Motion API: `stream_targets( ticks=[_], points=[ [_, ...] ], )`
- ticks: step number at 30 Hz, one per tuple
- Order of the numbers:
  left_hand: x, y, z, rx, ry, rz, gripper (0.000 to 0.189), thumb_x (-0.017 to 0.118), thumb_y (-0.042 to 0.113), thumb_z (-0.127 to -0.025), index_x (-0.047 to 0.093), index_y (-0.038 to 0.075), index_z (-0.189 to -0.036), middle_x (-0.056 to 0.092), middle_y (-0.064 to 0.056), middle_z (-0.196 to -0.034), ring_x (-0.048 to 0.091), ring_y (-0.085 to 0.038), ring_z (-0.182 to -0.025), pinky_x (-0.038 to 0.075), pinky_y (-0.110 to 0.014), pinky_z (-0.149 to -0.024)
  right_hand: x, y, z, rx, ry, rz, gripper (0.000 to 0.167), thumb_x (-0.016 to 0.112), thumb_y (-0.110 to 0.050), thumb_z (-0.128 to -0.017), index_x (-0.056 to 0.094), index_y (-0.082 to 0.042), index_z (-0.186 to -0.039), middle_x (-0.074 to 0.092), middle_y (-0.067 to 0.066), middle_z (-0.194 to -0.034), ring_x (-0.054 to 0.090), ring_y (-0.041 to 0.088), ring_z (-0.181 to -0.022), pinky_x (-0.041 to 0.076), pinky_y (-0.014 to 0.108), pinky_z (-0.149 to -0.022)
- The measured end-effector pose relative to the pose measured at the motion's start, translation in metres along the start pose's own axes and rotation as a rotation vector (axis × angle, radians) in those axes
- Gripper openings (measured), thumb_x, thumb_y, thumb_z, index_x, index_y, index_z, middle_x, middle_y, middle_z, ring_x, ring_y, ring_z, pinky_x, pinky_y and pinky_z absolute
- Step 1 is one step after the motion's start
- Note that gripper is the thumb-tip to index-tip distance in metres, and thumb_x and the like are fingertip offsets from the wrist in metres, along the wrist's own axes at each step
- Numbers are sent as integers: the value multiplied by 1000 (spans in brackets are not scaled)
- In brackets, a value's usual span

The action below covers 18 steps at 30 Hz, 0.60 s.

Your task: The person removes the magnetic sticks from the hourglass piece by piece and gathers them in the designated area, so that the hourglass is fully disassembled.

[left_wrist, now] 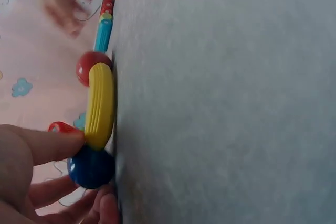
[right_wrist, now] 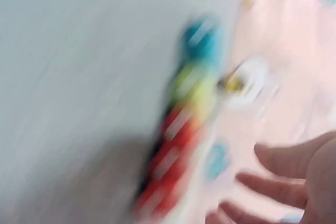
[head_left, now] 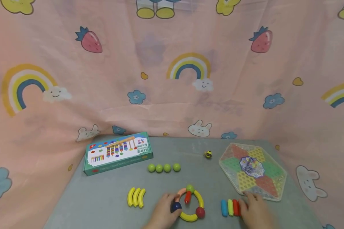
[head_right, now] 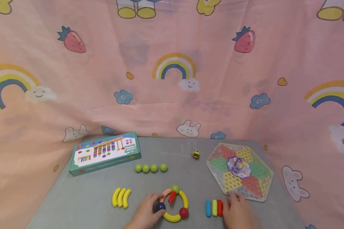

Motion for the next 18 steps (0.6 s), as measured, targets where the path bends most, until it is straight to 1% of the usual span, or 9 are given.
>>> stream_targets(
  ticks=[1,3,6,9,12,14,15,16,18],
  points=[
    [-2,0,0,11,14,10,52,77,21,-87,60,8,-135,60,-6,-125,59,-30,-117,49,-54,-99,0,-15,2,-51,22,-17,42,67,-26,-96,64,3,-126,61,29,-117,62,45,-102,50,60,-88],
    [-5,1,-1,16,36,12,52,76,21,-88,59,10,-136,60,-6,-126,59,-30,-119,49,-55,-99,5,-44,7,-164,30,-84,36,73,-19,-91,68,-5,-124,64,19,-116,65,35,-99,53,55,-84],
    [-8,1,-3,-11,40,17,60,80,27,-86,56,8,-138,58,-9,-127,59,-32,-119,49,-56,-98,23,-85,10,-265,-15,-182,37,81,-10,-83,71,-15,-119,65,8,-115,66,24,-97,56,48,-80],
    [-9,-1,-4,-43,17,15,58,84,29,-83,60,7,-131,59,-8,-120,60,-30,-115,51,-53,-96,44,-118,10,-361,-68,-227,45,85,-8,-79,71,-20,-119,64,3,-118,63,24,-104,56,48,-84],
    [-9,-4,-6,-53,10,43,47,83,24,-83,63,9,-123,58,-4,-108,61,-23,-97,54,-41,-81,60,-141,8,-466,-91,-225,43,86,-11,-78,72,-20,-118,63,-1,-115,60,25,-106,54,49,-87],
    [-9,-5,-7,-63,6,72,45,83,22,-83,64,9,-122,57,-3,-103,57,-18,-88,51,-34,-71,67,-147,7,-494,-94,-215,38,86,-15,-79,74,-19,-114,63,-3,-111,59,23,-104,54,47,-87],
    [-9,-6,-8,-72,-2,86,45,83,22,-84,63,9,-122,56,-3,-102,55,-17,-84,48,-31,-67,69,-148,6,-491,-98,-215,34,85,-17,-79,75,-19,-112,64,-4,-108,59,21,-102,54,46,-86],
    [-9,-6,-8,-81,-15,97,46,82,22,-84,63,9,-123,55,-3,-101,53,-17,-82,46,-30,-65,71,-147,6,-471,-110,-227,29,84,-19,-81,75,-19,-109,64,-6,-105,60,20,-100,54,45,-85],
    [-8,-6,-8,-104,-36,112,48,82,22,-84,61,9,-125,55,-2,-102,53,-16,-81,45,-29,-64,73,-143,5,-421,-128,-278,25,80,-22,-85,76,-17,-109,67,-5,-104,63,19,-99,55,44,-85]
  ],
)
Point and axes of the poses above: each hand's wrist, its own z-axis away from the middle knuckle, its own x-axis out of the palm, y = z × x, the point moved 5 cm from there along -z, towards the middle knuckle
